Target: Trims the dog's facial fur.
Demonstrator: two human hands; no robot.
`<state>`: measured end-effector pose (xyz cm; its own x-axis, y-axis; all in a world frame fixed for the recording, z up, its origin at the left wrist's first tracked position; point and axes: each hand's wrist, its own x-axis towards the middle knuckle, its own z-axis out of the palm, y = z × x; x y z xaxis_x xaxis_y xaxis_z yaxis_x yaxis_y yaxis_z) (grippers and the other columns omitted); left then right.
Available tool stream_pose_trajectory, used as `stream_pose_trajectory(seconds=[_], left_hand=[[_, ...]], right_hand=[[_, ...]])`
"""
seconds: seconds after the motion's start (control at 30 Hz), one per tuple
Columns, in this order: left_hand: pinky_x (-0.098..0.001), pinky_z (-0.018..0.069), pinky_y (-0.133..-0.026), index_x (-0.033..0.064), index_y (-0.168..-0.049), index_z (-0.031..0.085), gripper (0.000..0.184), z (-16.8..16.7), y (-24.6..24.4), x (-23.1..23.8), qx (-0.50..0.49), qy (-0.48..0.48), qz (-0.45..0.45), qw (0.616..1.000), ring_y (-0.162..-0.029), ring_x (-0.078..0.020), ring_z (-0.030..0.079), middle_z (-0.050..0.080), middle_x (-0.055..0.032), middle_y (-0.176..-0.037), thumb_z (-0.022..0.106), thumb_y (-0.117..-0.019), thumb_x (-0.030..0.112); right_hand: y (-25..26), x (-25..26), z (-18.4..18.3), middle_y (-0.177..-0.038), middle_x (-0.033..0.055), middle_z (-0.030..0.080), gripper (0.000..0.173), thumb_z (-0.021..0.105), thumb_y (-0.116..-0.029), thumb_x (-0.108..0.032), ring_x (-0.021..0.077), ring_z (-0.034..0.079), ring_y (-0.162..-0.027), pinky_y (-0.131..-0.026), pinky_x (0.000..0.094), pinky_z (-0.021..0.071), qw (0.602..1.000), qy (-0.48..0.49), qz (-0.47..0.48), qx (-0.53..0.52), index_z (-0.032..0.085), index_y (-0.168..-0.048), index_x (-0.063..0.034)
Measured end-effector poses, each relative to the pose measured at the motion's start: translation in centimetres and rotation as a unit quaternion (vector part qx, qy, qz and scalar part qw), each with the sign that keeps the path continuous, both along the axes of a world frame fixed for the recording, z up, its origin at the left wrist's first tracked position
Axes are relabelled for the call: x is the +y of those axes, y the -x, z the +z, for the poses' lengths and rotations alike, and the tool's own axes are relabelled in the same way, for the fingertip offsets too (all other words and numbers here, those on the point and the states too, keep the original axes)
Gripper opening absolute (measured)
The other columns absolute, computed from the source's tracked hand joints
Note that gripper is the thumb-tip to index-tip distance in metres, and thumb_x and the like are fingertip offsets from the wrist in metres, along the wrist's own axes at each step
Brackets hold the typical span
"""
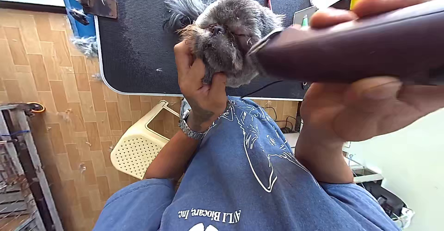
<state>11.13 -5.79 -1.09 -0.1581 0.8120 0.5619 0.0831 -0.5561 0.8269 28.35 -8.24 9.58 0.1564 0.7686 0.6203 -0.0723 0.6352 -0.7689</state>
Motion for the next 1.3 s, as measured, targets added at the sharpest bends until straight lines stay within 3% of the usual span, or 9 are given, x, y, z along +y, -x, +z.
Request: stream_pose_trajectory(seconds=[0.1,0.33,0.5,0.7,0.83,0.97,1.13,1.23,1.3], left_hand=[[-0.0294,0.0465,-0.101,-0.0034,-0.097,0.072,0.019,0.1,0.1,-0.1,0.009,-0.001,0.003,1.0,-0.116,-0.0159,0.055,0.06,-0.0142,-0.119,0.062,-0.0957,0.013],[-0.0274,0.0452,-0.102,-0.0014,-0.09,0.072,0.015,0.3,-0.1,-0.4,0.01,-0.006,0.002,1.0,-0.118,-0.0143,0.054,0.061,-0.0123,-0.118,0.063,-0.0946,0.009],[-0.0254,0.0457,-0.1,-0.0017,-0.087,0.072,0.016,0.5,0.1,-0.5,0.016,-0.002,0.007,1.0,-0.115,-0.0128,0.055,0.062,-0.0123,-0.116,0.06,-0.0944,0.006],[-0.0221,0.0446,-0.102,-0.0002,-0.091,0.071,0.015,0.9,0.4,-1.5,0.035,0.028,-0.008,0.999,-0.12,-0.0086,0.053,0.058,-0.0079,-0.12,0.06,-0.0973,0.008],[-0.0217,0.0436,-0.104,0.0002,-0.092,0.07,0.015,1.1,0.5,-1.9,0.047,0.045,-0.01,0.998,-0.123,-0.0083,0.051,0.057,-0.0072,-0.123,0.061,-0.0979,0.011],[-0.0218,0.0437,-0.104,0.0013,-0.091,0.07,0.017,1.0,0.6,-2.0,0.049,0.045,-0.002,0.998,-0.123,-0.0075,0.051,0.058,-0.0062,-0.122,0.061,-0.0988,0.012],[-0.02,0.0444,-0.101,0.0026,-0.084,0.067,0.02,0.8,0.4,-2.2,0.047,0.038,0.007,0.998,-0.12,-0.0061,0.052,0.058,-0.0053,-0.119,0.062,-0.0986,0.015],[-0.022,0.0443,-0.104,0.0025,-0.085,0.068,0.017,1.0,0.6,-2.3,0.052,0.048,-0.003,0.998,-0.123,-0.0078,0.052,0.059,-0.006,-0.122,0.062,-0.098,0.012],[-0.0221,0.0441,-0.103,0.0024,-0.085,0.069,0.016,0.9,0.7,-2.4,0.054,0.047,-0.002,0.997,-0.123,-0.0079,0.052,0.059,-0.0062,-0.121,0.062,-0.0974,0.01]], right_hand=[[-0.3,0.0,-0.1,-0.117,0.0236,0.064,0.045,0.071,-0.0942,-0.015,0.04,0.066,-0.112,-0.097,0.0566,0.0572,0.996,-0.034,-0.078,-0.019,0.043,-0.124,0.0046],[2.0,0.2,-0.6,-0.111,0.0023,0.068,0.039,0.075,-0.0926,-0.016,0.0181,0.067,-0.111,-0.095,0.0411,0.0592,0.989,-0.057,-0.13,-0.045,0.049,-0.121,-0.0082],[2.2,0.4,-0.9,-0.113,0.0015,0.068,0.039,0.073,-0.0943,-0.014,0.0189,0.067,-0.114,-0.095,0.0421,0.0595,0.99,-0.061,-0.113,-0.051,0.048,-0.123,-0.0104],[2.5,0.3,-0.7,-0.111,-0.0109,0.07,0.024,0.07,-0.0977,-0.02,0.0037,0.066,-0.11,-0.094,0.0279,0.0584,0.984,-0.059,-0.131,-0.103,0.059,-0.119,-0.0177],[2.9,0.6,-0.8,-0.112,-0.0093,0.07,0.026,0.071,-0.0964,-0.02,0.0061,0.067,-0.11,-0.094,0.0297,0.0587,0.987,-0.053,-0.115,-0.094,0.06,-0.12,-0.0166],[2.8,0.8,-1.0,-0.106,-0.0014,0.064,0.05,0.078,-0.091,-0.018,0.0132,0.068,-0.102,-0.087,0.0373,0.0619,0.988,-0.041,-0.141,-0.038,0.04,-0.122,-0.0098],[2.9,0.9,-1.0,-0.108,-0.0016,0.068,0.037,0.074,-0.0942,-0.019,0.0136,0.068,-0.107,-0.092,0.0363,0.0601,0.989,-0.048,-0.125,-0.06,0.05,-0.12,-0.0106],[2.9,1.2,-1.0,-0.108,0.007,0.064,0.053,0.076,-0.0912,-0.013,0.0227,0.069,-0.105,-0.089,0.044,0.0618,0.994,-0.037,-0.105,-0.014,0.036,-0.126,-0.0049],[2.3,1.0,-0.9,-0.109,0.0049,0.062,0.059,0.076,-0.0918,-0.014,0.0205,0.07,-0.101,-0.087,0.0447,0.0632,0.993,-0.024,-0.116,0.0,0.031,-0.129,-0.0061]])
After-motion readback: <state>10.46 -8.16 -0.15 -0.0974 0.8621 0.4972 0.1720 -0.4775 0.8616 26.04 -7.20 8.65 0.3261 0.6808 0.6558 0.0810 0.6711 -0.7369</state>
